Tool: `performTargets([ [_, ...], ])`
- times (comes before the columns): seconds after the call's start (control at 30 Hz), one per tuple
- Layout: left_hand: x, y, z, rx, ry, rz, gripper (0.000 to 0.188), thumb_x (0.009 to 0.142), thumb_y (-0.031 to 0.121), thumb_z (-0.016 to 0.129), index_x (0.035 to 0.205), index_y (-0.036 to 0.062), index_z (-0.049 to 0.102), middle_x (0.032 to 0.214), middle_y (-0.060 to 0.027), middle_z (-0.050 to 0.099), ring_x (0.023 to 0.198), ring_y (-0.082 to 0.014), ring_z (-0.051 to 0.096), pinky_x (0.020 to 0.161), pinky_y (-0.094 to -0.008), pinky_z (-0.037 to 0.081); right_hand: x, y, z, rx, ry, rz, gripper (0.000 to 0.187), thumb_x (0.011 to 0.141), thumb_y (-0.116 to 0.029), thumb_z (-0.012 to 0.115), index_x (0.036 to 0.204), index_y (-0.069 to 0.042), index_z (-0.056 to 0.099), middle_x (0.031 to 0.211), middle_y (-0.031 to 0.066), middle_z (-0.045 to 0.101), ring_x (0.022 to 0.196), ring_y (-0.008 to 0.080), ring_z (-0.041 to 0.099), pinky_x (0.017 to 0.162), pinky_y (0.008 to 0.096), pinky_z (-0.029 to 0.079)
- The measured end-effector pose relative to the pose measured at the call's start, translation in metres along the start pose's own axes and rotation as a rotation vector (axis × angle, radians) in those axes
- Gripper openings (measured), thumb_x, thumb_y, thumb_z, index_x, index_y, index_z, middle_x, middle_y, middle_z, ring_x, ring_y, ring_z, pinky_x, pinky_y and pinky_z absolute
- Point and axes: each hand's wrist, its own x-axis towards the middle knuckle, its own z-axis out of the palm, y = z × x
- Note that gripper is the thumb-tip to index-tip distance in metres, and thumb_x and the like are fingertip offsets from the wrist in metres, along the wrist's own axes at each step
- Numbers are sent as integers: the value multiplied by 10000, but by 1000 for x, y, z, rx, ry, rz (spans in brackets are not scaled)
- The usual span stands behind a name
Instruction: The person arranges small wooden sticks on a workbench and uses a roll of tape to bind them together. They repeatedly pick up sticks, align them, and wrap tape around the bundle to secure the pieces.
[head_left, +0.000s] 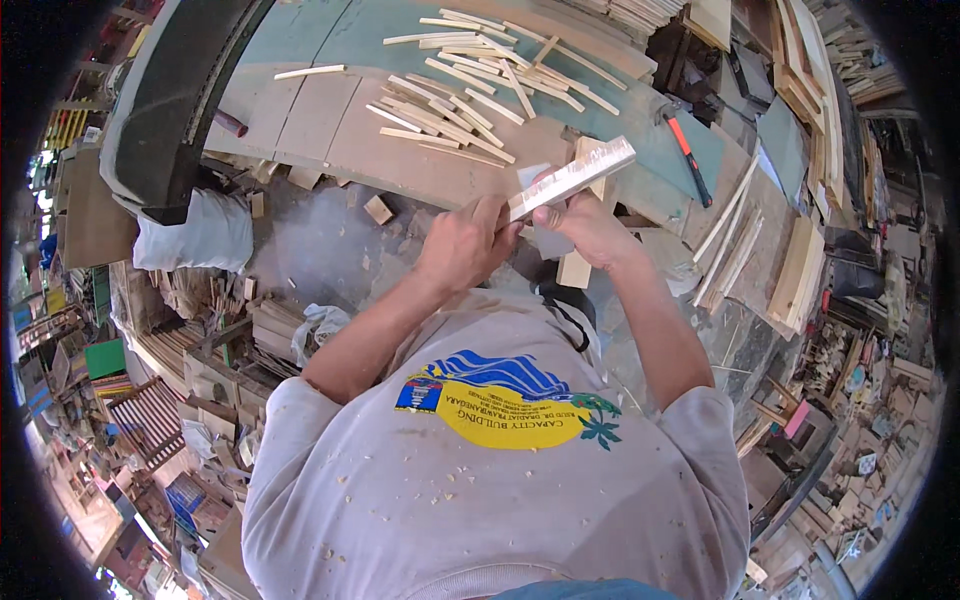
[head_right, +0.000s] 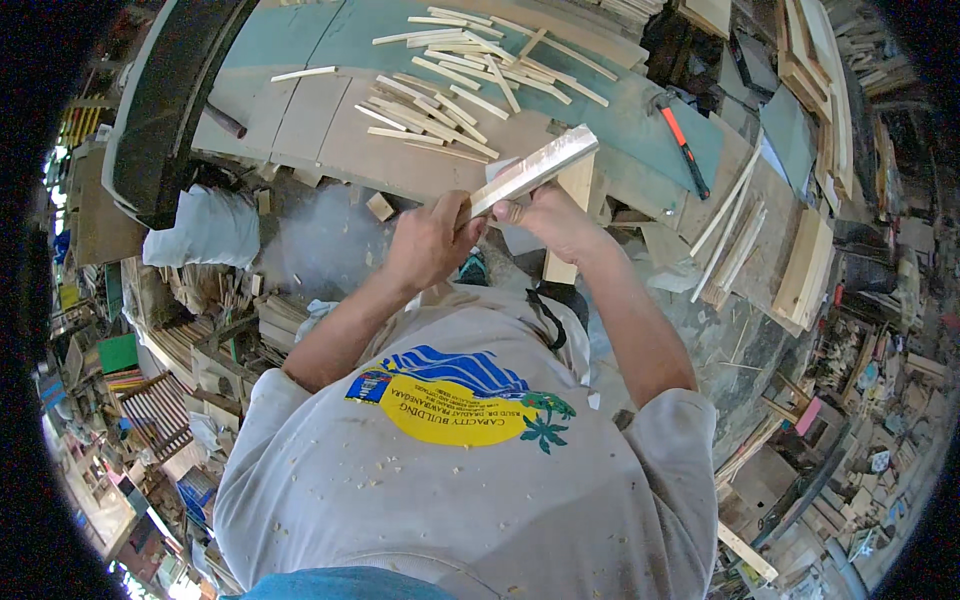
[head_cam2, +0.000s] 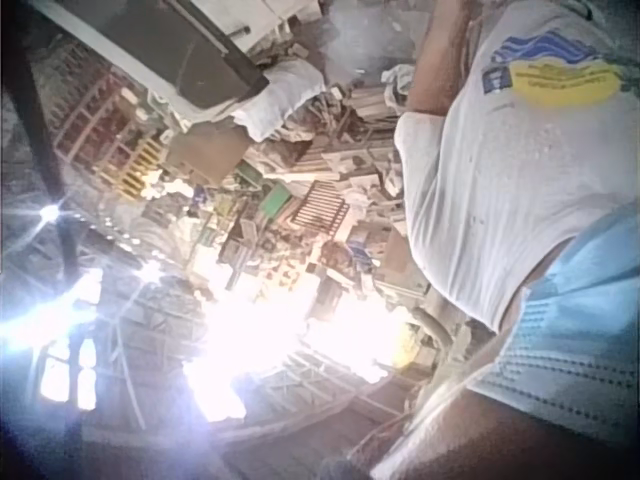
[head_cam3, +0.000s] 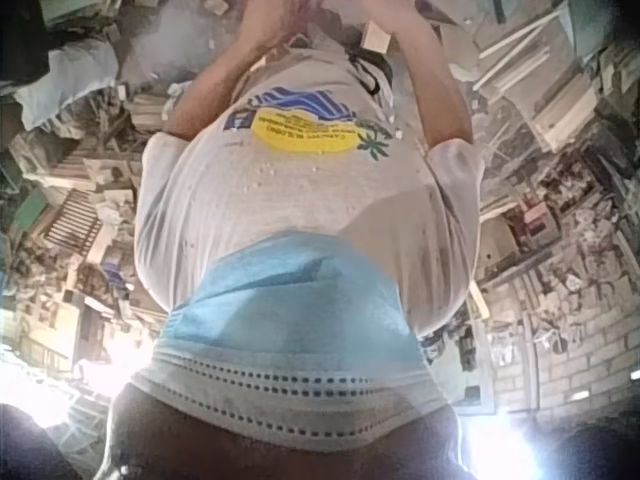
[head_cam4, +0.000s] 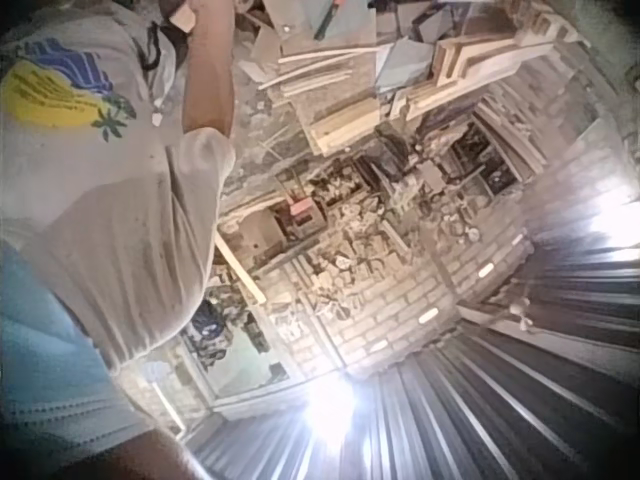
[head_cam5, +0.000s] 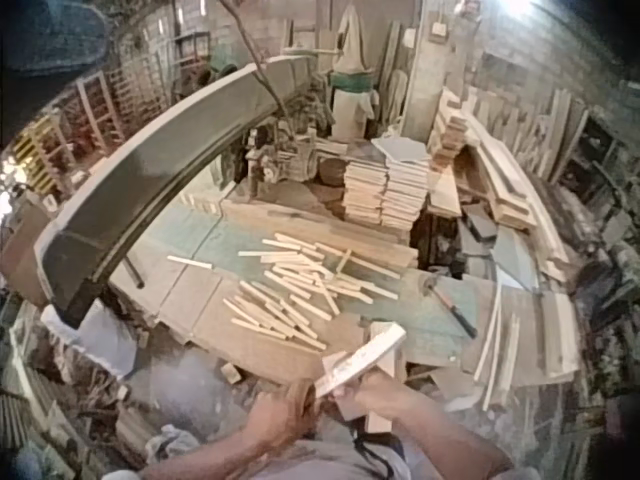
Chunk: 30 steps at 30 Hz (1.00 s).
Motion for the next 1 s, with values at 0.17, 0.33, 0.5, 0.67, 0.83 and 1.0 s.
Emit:
performTargets([
  [0.17,13,15,3,60,29,-41,325,907,272,701,1082,44,550,806,-163,654,754,-392,665,640,-491,522,-2,-11,-10,43,26,42,559,894,-240,786,1336,-20,525,1299,80,560,1212,188,513,1043,351,403],
  [0.33,23,17,2,-24,-4,1,305,886,270,726,992,30,570,768,-169,627,703,-373,635,625,-467,487,-4,-8,-16,52,59,86,538,912,-203,759,1343,15,523,1269,116,601,1162,202,567,993,359,452],
  [0.5,28,30,-10,-61,-102,-84,287,880,259,734,943,29,575,692,-164,597,641,-374,605,623,-464,467,-9,-14,-19,-3,63,48,575,903,-263,768,1337,32,533,1245,139,628,1160,225,582,979,367,460],
  [0.67,33,33,11,41,7,-128,290,880,266,738,922,30,576,690,-171,619,675,-384,646,634,-484,489,-2,-24,-28,-134,35,114,659,864,-327,797,1338,49,535,1296,209,610,1186,266,579,1008,376,446],
  [0.83,31,19,28,128,9,-138,283,909,256,708,907,5,577,658,-146,631,635,-374,653,615,-465,509,-8,-20,-28,-315,35,-24,684,898,-333,764,1415,11,478,1312,144,601,1191,228,575,1005,351,463],
  [1.0,25,19,22,-496,-430,-393,242,936,238,665,863,26,572,591,-48,551,480,-203,570,474,-351,470,-22,-10,-40,-140,-108,-132,778,854,-436,789,1449,-48,474,1352,128,576,1252,225,540,1064,362,429],
])
